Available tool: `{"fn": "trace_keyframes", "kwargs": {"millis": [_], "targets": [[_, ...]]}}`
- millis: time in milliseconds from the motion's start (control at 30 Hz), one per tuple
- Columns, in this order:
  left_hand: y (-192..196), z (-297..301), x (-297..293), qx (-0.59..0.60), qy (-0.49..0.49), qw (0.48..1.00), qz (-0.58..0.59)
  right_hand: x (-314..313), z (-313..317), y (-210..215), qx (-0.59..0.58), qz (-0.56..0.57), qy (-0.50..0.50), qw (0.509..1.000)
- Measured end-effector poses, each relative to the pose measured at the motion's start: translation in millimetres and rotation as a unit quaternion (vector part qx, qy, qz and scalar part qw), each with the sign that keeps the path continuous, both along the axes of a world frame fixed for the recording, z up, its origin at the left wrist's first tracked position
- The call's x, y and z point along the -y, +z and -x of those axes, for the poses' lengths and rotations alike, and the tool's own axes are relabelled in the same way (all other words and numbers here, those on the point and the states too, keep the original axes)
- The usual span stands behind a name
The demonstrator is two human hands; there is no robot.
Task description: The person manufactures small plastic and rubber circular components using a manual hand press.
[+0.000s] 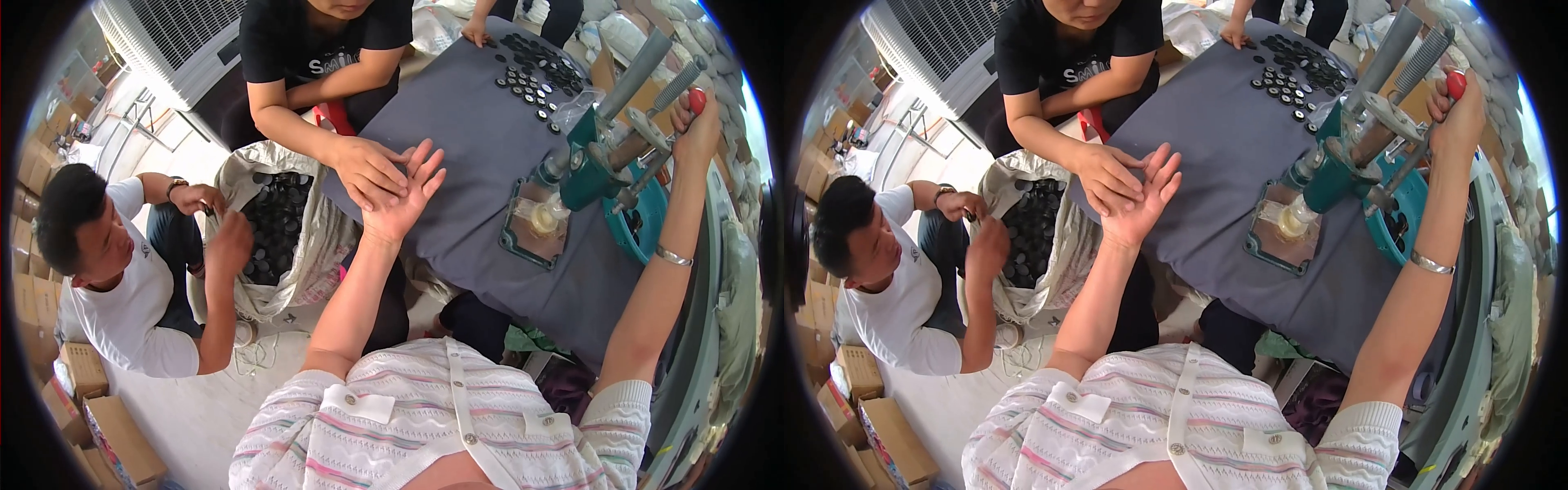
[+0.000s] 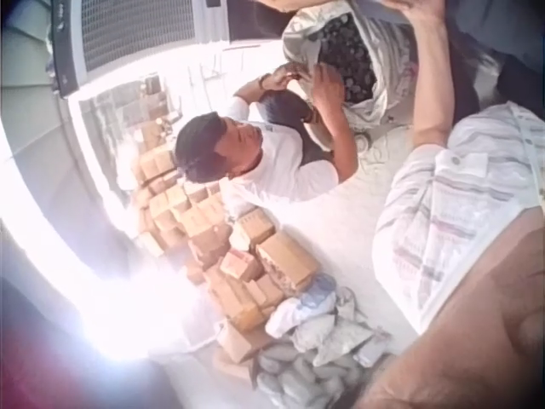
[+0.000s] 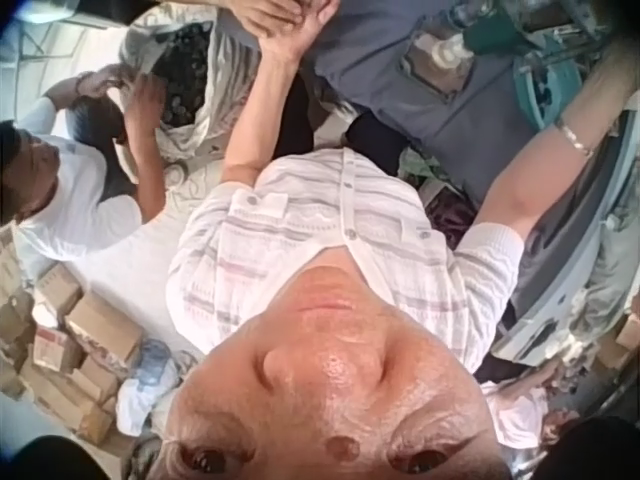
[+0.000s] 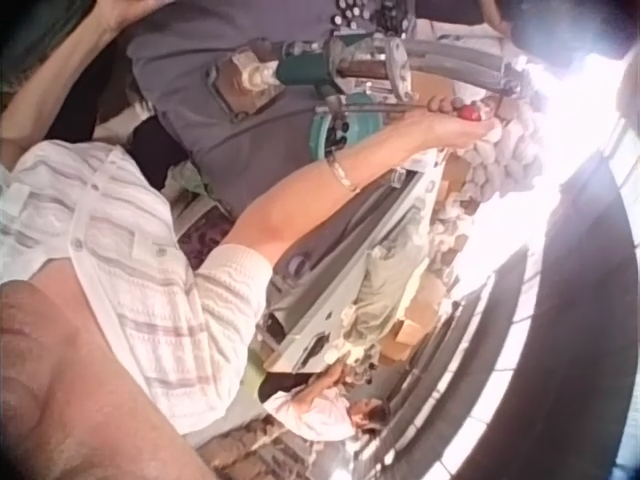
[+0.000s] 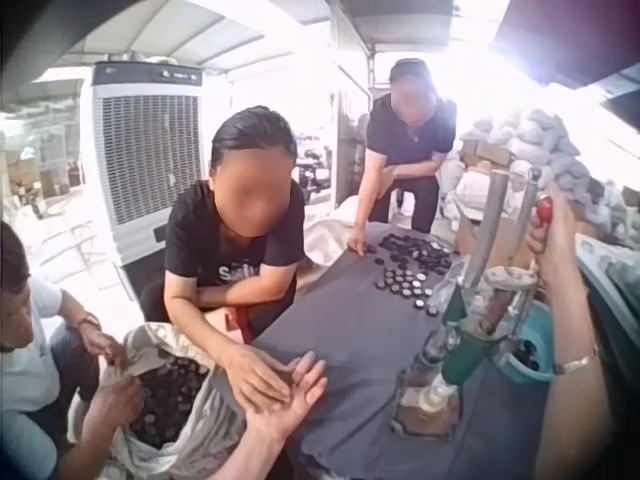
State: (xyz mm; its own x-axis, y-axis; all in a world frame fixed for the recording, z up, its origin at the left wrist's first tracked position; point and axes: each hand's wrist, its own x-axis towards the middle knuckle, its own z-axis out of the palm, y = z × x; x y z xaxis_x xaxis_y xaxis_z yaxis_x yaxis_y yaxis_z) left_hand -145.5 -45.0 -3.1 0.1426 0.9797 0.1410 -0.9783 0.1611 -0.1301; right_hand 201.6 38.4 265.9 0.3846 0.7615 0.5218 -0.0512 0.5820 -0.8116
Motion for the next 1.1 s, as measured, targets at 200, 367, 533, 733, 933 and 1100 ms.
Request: {"fn": "trace_keyframes", "kwargs": {"millis": [200,367,533,733,933,1100], "targets": [[0.6,8.8,-5.3,-0.015,0.023,0.998,-0.063,-3.3,-0.8,-2.5,-0.001,0.009,-0.001,1.000],[-27.4,-12.5,-2.9,-0.314,0.022,0.948,-0.051,-8.0,-10.4,-2.4,-0.015,0.011,0.007,1.000],[-20.1,-37.1,10.6,-0.542,0.122,0.829,-0.064,-11.7,-13.2,-3.8,-0.019,0.008,0.010,1.000],[-23.6,-34.4,13.4,-0.547,0.137,0.822,-0.076,-3.5,0.5,-0.4,-0.011,0.001,0.016,1.000],[-21.0,-36.9,14.6,-0.582,0.160,0.791,-0.105,-13.3,-19.8,-5.6,-0.010,0.011,-0.005,1.000],[-23.1,-36.5,17.8,-0.591,0.169,0.782,-0.103,-13.8,-15.9,-4.2,-0.010,0.010,0.016,1.000]]}}
